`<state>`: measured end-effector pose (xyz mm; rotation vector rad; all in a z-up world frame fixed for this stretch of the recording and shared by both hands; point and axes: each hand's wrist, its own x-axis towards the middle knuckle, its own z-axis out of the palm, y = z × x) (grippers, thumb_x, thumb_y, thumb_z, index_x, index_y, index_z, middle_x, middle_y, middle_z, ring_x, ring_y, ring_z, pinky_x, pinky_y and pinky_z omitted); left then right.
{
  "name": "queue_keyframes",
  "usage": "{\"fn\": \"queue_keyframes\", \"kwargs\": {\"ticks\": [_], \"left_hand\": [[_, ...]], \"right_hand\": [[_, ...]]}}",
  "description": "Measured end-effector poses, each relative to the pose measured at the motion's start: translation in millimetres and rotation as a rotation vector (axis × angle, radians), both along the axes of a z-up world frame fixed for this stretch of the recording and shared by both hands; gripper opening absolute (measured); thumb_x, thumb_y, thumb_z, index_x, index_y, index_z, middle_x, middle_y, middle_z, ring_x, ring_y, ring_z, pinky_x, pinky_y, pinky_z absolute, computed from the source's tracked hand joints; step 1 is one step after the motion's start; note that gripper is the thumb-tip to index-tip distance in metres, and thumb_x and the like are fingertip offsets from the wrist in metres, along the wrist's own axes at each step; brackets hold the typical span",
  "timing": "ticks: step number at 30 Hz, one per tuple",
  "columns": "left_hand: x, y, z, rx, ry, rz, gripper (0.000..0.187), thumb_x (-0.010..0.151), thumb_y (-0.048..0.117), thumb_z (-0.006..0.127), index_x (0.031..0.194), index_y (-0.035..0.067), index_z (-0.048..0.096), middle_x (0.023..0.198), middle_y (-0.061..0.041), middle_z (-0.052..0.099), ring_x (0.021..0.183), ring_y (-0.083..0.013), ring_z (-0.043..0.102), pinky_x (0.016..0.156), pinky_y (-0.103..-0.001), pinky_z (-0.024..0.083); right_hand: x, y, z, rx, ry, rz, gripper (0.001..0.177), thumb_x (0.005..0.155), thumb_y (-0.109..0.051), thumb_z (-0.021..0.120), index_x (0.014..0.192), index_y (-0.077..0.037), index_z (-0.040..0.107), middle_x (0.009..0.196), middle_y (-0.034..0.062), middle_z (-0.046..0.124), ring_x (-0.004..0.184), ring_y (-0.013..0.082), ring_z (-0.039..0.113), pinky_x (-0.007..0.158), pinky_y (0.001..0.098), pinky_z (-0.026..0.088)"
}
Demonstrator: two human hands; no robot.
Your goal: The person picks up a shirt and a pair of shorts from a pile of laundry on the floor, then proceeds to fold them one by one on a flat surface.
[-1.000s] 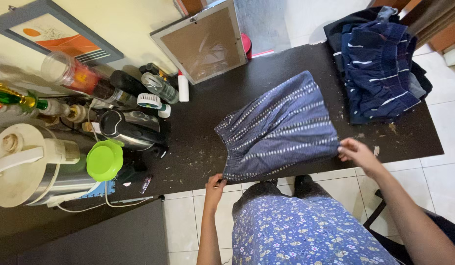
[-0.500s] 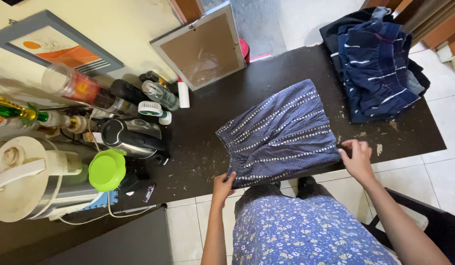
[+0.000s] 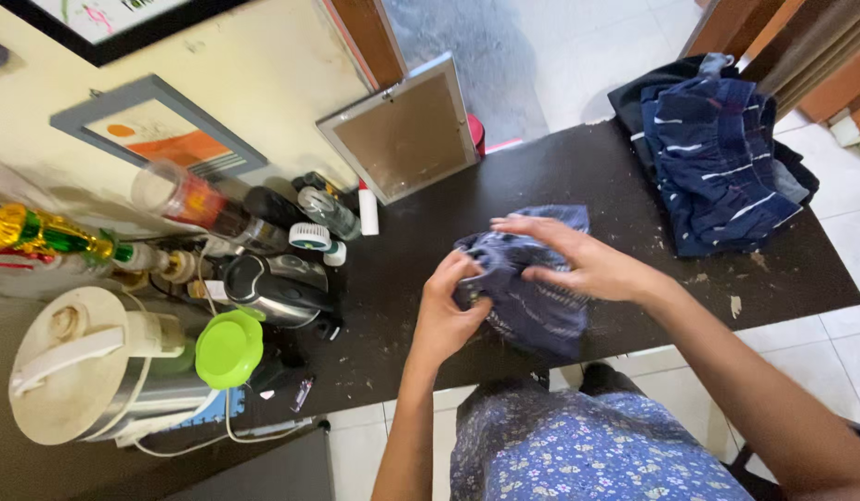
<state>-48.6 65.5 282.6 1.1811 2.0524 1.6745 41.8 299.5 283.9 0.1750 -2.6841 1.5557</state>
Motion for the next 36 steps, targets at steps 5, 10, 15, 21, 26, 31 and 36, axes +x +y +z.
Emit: {"fn": "queue_keyframes", "kwargs": {"ticks": [5,10,15,21,26,31,36], "left_hand": [[0,15,74,-0.046,-0.044,-0.154,0.022,0.077,-0.007,0.058,0.096,0.002,0.052,0.088,-0.007,0.054,0.084,-0.0188,0.056,0.085,-0.027,0.048],[-11,16,108,0.030,-0.075,-0.302,0.027,0.077,-0.012,0.050,0.100,0.002,0.052,0.090,-0.006,0.053,0.090,-0.0152,0.053,0.087,-0.026,0.045],[-26,5,114,0.030,-0.020,-0.325,0.033,0.071,-0.014,0.045,0.099,0.001,0.054,0.091,-0.004,0.055,0.093,-0.0134,0.055,0.088,-0.025,0.044],[-55,-5,110,-0.019,-0.023,-0.180,0.031,0.073,-0.017,0.047,0.096,0.002,0.058,0.090,-0.004,0.058,0.089,-0.0142,0.057,0.083,-0.026,0.044],[-81,23,114,-0.006,0.222,-0.103,0.033,0.072,-0.018,0.047,0.094,0.001,0.061,0.093,-0.007,0.064,0.096,-0.0192,0.066,0.090,-0.027,0.049],[-86,37,138,0.099,0.394,-0.008,0.041,0.069,-0.020,0.046,0.100,0.000,0.065,0.106,-0.012,0.065,0.109,-0.0259,0.067,0.099,-0.032,0.049],[-79,30,132,0.122,0.366,-0.095,0.052,0.070,-0.021,0.045,0.111,0.002,0.066,0.113,-0.011,0.067,0.118,-0.0270,0.067,0.109,-0.034,0.048]], "right_hand": [[-11,-6,53,-0.081,-0.064,0.196,0.086,0.075,-0.027,0.086,0.150,-0.014,0.045,0.164,0.0130,0.034,0.154,0.0310,0.016,0.120,0.0484,0.018],[-9,-1,63,0.077,-0.025,0.297,0.075,0.072,-0.033,0.088,0.133,-0.004,0.057,0.135,0.0144,0.068,0.146,0.0265,0.048,0.131,0.0482,0.004],[5,14,50,0.209,0.011,0.253,0.063,0.075,-0.037,0.089,0.125,-0.006,0.068,0.130,0.0152,0.069,0.143,0.0350,0.039,0.124,0.0498,0.009],[14,48,60,0.357,-0.284,0.040,0.027,0.087,-0.029,0.080,0.101,-0.008,0.071,0.086,0.0117,0.069,0.093,0.0220,0.071,0.111,0.0425,0.038],[2,80,72,0.418,0.053,-0.097,0.022,0.081,-0.013,0.072,0.103,-0.009,0.069,0.089,0.0058,0.074,0.088,0.0194,0.071,0.080,0.0352,0.057],[4,83,100,0.433,0.277,-0.447,0.033,0.092,0.001,0.063,0.123,-0.011,0.067,0.112,0.0077,0.074,0.095,0.0214,0.070,0.078,0.0368,0.055],[18,75,99,0.357,0.224,-0.449,0.044,0.089,0.006,0.061,0.122,-0.022,0.071,0.112,0.0004,0.075,0.100,0.0193,0.072,0.085,0.0354,0.058]]}}
